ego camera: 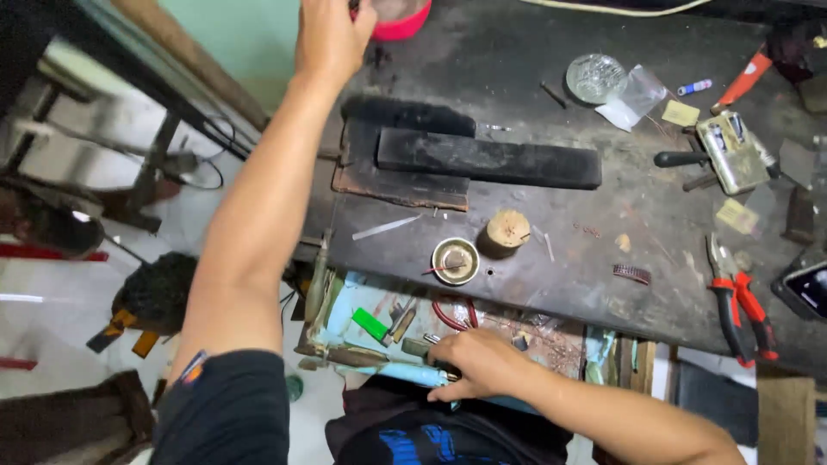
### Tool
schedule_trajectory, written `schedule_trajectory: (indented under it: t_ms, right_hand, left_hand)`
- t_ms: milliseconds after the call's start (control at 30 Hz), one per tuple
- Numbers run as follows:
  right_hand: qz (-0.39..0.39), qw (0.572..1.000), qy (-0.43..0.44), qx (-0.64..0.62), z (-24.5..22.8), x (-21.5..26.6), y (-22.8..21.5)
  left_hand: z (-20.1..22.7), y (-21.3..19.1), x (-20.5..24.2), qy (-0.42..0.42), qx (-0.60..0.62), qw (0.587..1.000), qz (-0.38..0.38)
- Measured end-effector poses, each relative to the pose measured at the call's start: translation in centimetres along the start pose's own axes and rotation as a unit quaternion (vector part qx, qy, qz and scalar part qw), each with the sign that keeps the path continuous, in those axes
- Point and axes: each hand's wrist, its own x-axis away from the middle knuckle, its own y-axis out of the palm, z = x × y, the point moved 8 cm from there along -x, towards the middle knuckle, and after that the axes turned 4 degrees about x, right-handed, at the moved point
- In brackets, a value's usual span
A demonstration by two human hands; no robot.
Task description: Soldering a metal mesh strip using a gas torch and inspecting the results at a jewelry workbench.
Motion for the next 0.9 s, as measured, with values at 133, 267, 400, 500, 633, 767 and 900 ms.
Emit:
schedule_trajectory:
  t_ms: [133, 267, 400, 500, 633, 767, 900]
  right_hand:
    - [0.011, 0.996, 0.016, 0.087, 1.1, -0.2, -0.5]
    - [0.062, 0.994, -0.072, -0.061, -2.0, 1.6, -6.0]
    - [0.441, 0.881, -0.096, -0.144, -1.0, 5.7, -13.6]
    - [0.539, 0.801, -0.027, -0.258, 2.3, 7.1, -14.1]
    - [0.553, 0.742, -0.076, -0.371, 3.2, 7.8, -13.8]
    - [0.549, 0.748, -0.056, -0.367, 3.4, 8.2, -13.5]
    - [0.585, 0.741, -0.112, -0.310, 2.6, 8.7, -14.1]
  left_hand:
    - [1.7, 1.9, 3.3, 0.001, -0.013, 0.997, -0.079]
    - [11.3, -1.6, 5.3, 0.027, 0.020, 0.992, -0.124]
    - [20.7, -5.0, 7.2, 0.057, 0.084, 0.980, -0.171]
    - [25.5, -6.5, 9.6, 0.066, 0.119, 0.970, -0.200]
    - [29.4, -7.1, 12.6, 0.073, 0.141, 0.961, -0.226]
    - [31.3, -6.8, 14.0, 0.096, 0.118, 0.962, -0.227]
    - [32.1, -7.7, 13.2, 0.100, 0.140, 0.958, -0.231]
